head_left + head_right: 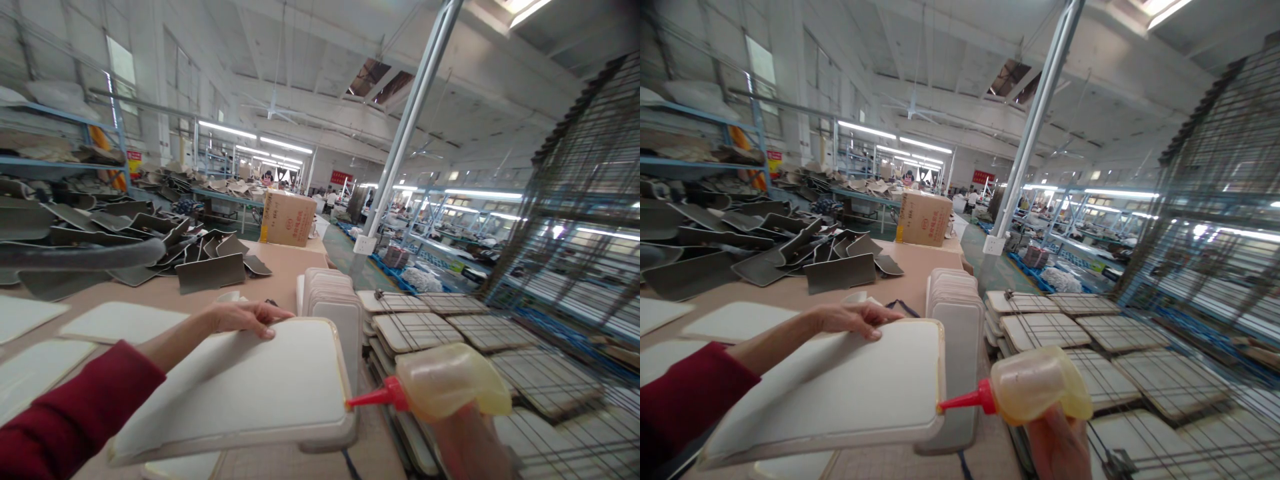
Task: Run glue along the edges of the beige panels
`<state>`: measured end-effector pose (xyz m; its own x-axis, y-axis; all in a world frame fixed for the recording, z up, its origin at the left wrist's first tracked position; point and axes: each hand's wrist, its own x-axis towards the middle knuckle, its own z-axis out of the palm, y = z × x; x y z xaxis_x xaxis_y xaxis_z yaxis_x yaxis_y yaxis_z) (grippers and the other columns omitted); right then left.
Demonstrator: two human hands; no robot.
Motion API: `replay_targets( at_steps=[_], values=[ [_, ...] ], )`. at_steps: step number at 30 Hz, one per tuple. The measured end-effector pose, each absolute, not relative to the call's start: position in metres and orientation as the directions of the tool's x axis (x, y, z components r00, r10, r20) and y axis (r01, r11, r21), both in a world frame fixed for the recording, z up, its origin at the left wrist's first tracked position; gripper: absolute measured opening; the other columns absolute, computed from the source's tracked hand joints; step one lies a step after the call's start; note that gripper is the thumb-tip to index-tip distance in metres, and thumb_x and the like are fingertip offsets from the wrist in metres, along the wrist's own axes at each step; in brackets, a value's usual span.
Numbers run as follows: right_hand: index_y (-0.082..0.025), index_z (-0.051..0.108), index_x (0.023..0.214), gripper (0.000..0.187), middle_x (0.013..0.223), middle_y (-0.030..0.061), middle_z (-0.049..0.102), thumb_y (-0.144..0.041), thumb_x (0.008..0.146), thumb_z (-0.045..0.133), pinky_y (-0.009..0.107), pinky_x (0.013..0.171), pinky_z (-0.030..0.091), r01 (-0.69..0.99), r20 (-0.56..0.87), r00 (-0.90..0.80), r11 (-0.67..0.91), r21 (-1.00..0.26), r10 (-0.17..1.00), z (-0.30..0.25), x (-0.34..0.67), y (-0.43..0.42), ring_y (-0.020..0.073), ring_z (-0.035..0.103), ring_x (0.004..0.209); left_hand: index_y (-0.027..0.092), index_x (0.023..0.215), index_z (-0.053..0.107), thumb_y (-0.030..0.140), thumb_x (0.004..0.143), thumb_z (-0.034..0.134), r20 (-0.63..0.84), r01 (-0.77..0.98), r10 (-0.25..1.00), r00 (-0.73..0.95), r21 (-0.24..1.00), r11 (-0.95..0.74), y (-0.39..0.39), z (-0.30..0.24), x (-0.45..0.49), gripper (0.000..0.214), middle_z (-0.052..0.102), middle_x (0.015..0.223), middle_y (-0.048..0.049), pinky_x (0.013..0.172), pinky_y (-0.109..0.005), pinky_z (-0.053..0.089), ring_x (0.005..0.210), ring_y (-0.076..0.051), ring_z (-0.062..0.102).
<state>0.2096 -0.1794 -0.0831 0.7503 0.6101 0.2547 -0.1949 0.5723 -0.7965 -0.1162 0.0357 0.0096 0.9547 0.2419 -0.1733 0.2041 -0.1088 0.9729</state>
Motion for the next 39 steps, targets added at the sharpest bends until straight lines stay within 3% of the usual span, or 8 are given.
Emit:
replay_targets(
  at_steps=[3, 6, 10, 19, 26, 33, 39],
  values=[
    [-0.025, 0.063, 0.105, 0.058, 0.092, 0.0047, 0.07, -0.035, 0.052, 0.084, 0.035, 0.073, 0.057, -0.321, 0.153, 0.736, 0.54, -0.778, 0.659, -0.083, 0.211, -0.184, 0.0218, 0.065, 0.08, 0.026, 0.132, 0.05, 0.035, 0.073, 0.072, -0.159, 0.187, 0.26, 0.953, 0.978, -0.087, 0.04, 0.003, -0.116, 0.064, 0.066, 0.114, -0.0019, 0.084, -0.025, 0.046, 0.1, -0.021, 0.06],
    [-0.023, 0.064, 0.101, 0.054, 0.089, 0.0047, 0.069, -0.034, 0.052, 0.085, 0.031, 0.073, 0.056, -0.324, 0.134, 0.742, 0.527, -0.786, 0.656, -0.082, 0.209, -0.191, 0.0207, 0.064, 0.08, 0.027, 0.133, 0.048, 0.033, 0.074, 0.071, -0.134, 0.155, 0.241, 0.961, 0.985, -0.07, 0.042, -0.001, -0.116, 0.064, 0.065, 0.115, -0.0012, 0.082, -0.023, 0.046, 0.1, -0.02, 0.06],
    [-0.023, 0.065, 0.096, 0.049, 0.084, 0.0012, 0.069, -0.03, 0.051, 0.084, 0.03, 0.069, 0.058, -0.27, 0.154, 0.812, 0.595, -0.757, 0.564, -0.085, 0.205, -0.195, 0.0194, 0.065, 0.075, 0.026, 0.133, 0.047, 0.032, 0.075, 0.07, -0.117, 0.14, 0.301, 0.947, 0.989, -0.055, 0.041, -0.008, -0.118, 0.063, 0.064, 0.117, -0.0028, 0.079, -0.021, 0.045, 0.097, -0.018, 0.06],
    [-0.024, 0.063, 0.088, 0.039, 0.108, -0.0041, 0.066, -0.021, 0.055, 0.082, 0.025, 0.076, 0.056, -0.105, 0.252, 0.903, 0.748, -0.656, 0.348, -0.094, 0.195, -0.19, 0.0149, 0.063, 0.085, 0.025, 0.137, 0.041, 0.033, 0.077, 0.068, -0.038, 0.019, 0.308, 0.951, 0.998, 0.064, 0.028, -0.026, -0.109, 0.066, 0.059, 0.123, -0.0081, 0.081, -0.025, 0.045, 0.106, -0.023, 0.057],
    [-0.024, 0.064, 0.101, 0.052, 0.108, -0.0026, 0.066, -0.019, 0.053, 0.084, 0.025, 0.076, 0.057, -0.077, 0.278, 0.902, 0.758, -0.648, 0.329, -0.098, 0.197, -0.188, 0.0152, 0.062, 0.088, 0.024, 0.139, 0.039, 0.03, 0.078, 0.067, -0.03, -0.028, 0.396, 0.918, 0.989, 0.142, 0.026, -0.044, -0.105, 0.067, 0.062, 0.12, -0.0095, 0.084, -0.028, 0.047, 0.1, -0.021, 0.061],
    [-0.023, 0.065, 0.095, 0.04, 0.09, -0.004, 0.068, -0.018, 0.059, 0.082, 0.027, 0.077, 0.057, -0.098, 0.292, 0.892, 0.779, -0.619, 0.344, -0.104, 0.196, -0.188, 0.0137, 0.063, 0.082, 0.026, 0.138, 0.041, 0.029, 0.078, 0.068, -0.036, -0.059, 0.43, 0.902, 0.977, 0.206, 0.022, -0.054, -0.102, 0.065, 0.062, 0.121, -0.0091, 0.078, -0.025, 0.05, 0.093, -0.019, 0.064],
    [-0.025, 0.065, 0.102, 0.05, 0.087, -0.0056, 0.066, -0.016, 0.057, 0.083, 0.025, 0.077, 0.056, -0.139, 0.239, 0.903, 0.768, -0.625, 0.358, -0.105, 0.192, -0.185, 0.0116, 0.062, 0.078, 0.027, 0.139, 0.038, 0.026, 0.078, 0.068, -0.028, -0.094, 0.46, 0.887, 0.966, 0.24, 0.022, -0.06, -0.102, 0.069, 0.065, 0.117, -0.0079, 0.078, -0.026, 0.052, 0.091, -0.017, 0.065]
  ],
)
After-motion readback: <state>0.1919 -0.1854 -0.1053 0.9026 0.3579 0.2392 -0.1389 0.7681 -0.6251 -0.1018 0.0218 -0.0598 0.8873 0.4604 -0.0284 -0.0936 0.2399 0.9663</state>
